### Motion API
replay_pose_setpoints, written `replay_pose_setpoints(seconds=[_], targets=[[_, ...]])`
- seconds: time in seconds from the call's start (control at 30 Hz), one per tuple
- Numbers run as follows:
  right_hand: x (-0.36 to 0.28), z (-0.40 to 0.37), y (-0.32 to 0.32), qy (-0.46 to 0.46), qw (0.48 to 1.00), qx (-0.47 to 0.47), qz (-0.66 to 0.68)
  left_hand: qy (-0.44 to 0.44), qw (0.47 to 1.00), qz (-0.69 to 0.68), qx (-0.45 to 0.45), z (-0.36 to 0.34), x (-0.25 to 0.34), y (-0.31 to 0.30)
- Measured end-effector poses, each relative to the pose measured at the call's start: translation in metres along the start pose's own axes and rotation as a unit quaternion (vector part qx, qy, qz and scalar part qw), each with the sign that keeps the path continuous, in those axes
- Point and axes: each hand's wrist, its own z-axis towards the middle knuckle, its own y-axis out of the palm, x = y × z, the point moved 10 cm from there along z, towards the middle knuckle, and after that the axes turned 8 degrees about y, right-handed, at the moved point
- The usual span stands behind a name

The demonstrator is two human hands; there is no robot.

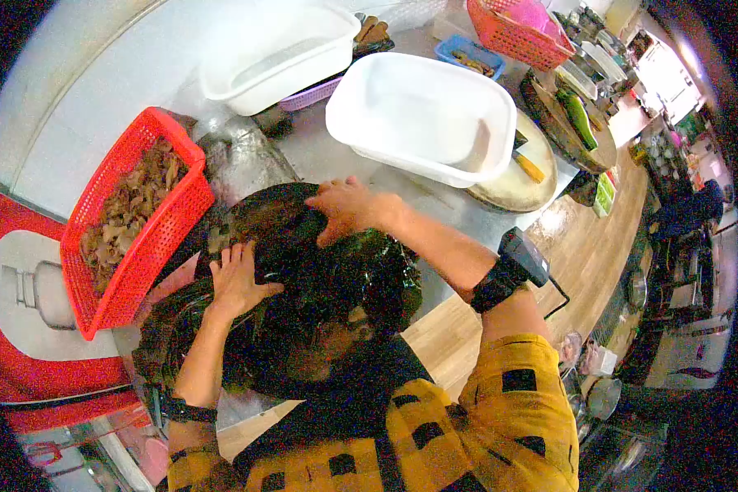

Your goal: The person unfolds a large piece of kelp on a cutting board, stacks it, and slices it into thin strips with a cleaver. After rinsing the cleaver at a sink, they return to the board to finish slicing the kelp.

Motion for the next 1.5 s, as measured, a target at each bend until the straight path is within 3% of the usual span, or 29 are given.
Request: replay_pose_setpoints(seconds=[0.1, 0.17, 0.23, 0.33, 0.57, 0.73, 0.87, 0.97, 1.03, 1.13, 1.23, 1.27, 1.3, 1.37, 1.5], targets=[[-0.018, 0.015, -0.023, -0.042, 0.995, 0.04, 0.077, 0.0, 1.0, 0.004, 0.01, 0.0, -0.001, 0.002], [-0.022, 0.031, 0.003, 0.003, 0.995, -0.081, 0.065, 0.006, 1.0, 0.01, 0.019, -0.001, 0.0, 0.003], [-0.023, 0.026, 0.028, 0.0, 0.994, -0.103, 0.027, 0.013, 0.999, 0.017, 0.029, -0.001, 0.0, 0.001], [-0.012, 0.015, 0.02, -0.011, 0.999, 0.034, 0.005, 0.008, 1.0, 0.01, 0.014, -0.003, 0.003, 0.002], [0.0, 0.013, 0.018, -0.084, 0.994, 0.056, 0.034, 0.055, 0.998, 0.011, 0.032, -0.008, 0.012, -0.003], [0.001, 0.001, 0.007, -0.14, 0.979, 0.097, -0.109, 0.065, 0.997, 0.017, 0.042, -0.011, 0.013, -0.002], [0.001, -0.033, -0.014, -0.136, 0.977, 0.107, -0.126, 0.06, 0.997, 0.018, 0.037, -0.01, 0.014, -0.006], [0.01, -0.044, -0.01, -0.087, 0.982, 0.065, -0.155, 0.064, 0.997, 0.013, 0.028, -0.01, 0.015, -0.004], [0.025, -0.047, -0.029, -0.011, 0.993, 0.114, -0.038, 0.069, 0.997, 0.015, 0.03, -0.008, 0.016, -0.005], [0.021, -0.042, -0.051, -0.025, 0.981, 0.189, 0.042, 0.078, 0.996, 0.023, 0.031, -0.008, 0.018, -0.006], [0.023, -0.015, -0.021, 0.003, 0.979, 0.192, 0.068, 0.087, 0.996, 0.019, 0.025, -0.008, 0.02, -0.003], [0.037, -0.003, 0.0, 0.103, 0.984, 0.142, 0.025, 0.083, 0.996, 0.012, 0.022, -0.008, 0.019, -0.001], [0.035, 0.002, 0.003, 0.102, 0.984, 0.142, 0.025, 0.078, 0.997, 0.005, 0.018, -0.007, 0.018, 0.0], [0.063, 0.009, 0.016, 0.247, 0.962, 0.095, 0.064, 0.075, 0.997, -0.001, 0.018, -0.006, 0.017, 0.001], [0.066, 0.016, 0.021, 0.259, 0.96, 0.088, 0.061, 0.071, 0.997, -0.001, 0.01, -0.008, 0.021, -0.004]])
